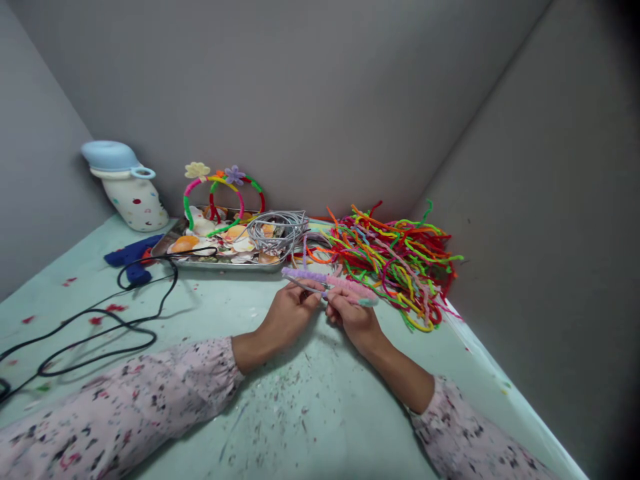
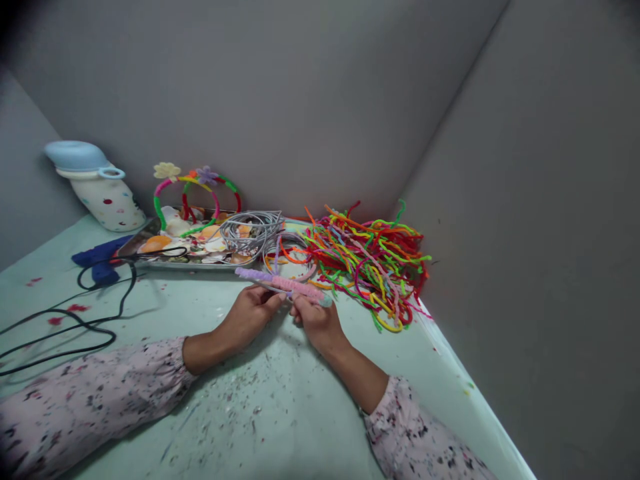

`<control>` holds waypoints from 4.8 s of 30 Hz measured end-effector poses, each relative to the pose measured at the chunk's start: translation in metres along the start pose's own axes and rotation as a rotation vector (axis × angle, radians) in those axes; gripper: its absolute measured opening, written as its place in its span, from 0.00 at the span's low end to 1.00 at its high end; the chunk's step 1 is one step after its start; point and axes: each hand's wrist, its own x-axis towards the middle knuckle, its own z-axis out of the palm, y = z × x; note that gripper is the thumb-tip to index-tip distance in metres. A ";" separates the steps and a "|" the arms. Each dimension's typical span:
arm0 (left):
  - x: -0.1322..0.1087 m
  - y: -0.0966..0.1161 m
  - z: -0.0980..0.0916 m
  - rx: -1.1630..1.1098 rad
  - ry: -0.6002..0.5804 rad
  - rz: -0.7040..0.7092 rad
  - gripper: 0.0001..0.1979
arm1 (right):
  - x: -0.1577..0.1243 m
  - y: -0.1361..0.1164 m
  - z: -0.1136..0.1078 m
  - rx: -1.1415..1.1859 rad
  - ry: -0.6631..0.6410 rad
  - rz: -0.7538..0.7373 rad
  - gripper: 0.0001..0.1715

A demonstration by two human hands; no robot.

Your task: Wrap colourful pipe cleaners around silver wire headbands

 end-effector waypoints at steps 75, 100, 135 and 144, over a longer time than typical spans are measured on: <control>0.008 -0.003 -0.003 0.293 0.051 -0.058 0.13 | -0.006 0.003 0.001 -0.198 0.055 -0.237 0.06; 0.005 -0.002 0.000 0.168 -0.065 -0.008 0.09 | -0.003 0.002 -0.002 -0.265 0.103 -0.279 0.05; 0.004 -0.013 0.000 0.112 -0.014 0.055 0.11 | 0.008 -0.001 -0.003 0.218 0.157 0.038 0.10; 0.001 -0.003 -0.001 -0.013 -0.113 0.021 0.16 | 0.004 -0.003 -0.004 0.648 0.045 0.062 0.10</control>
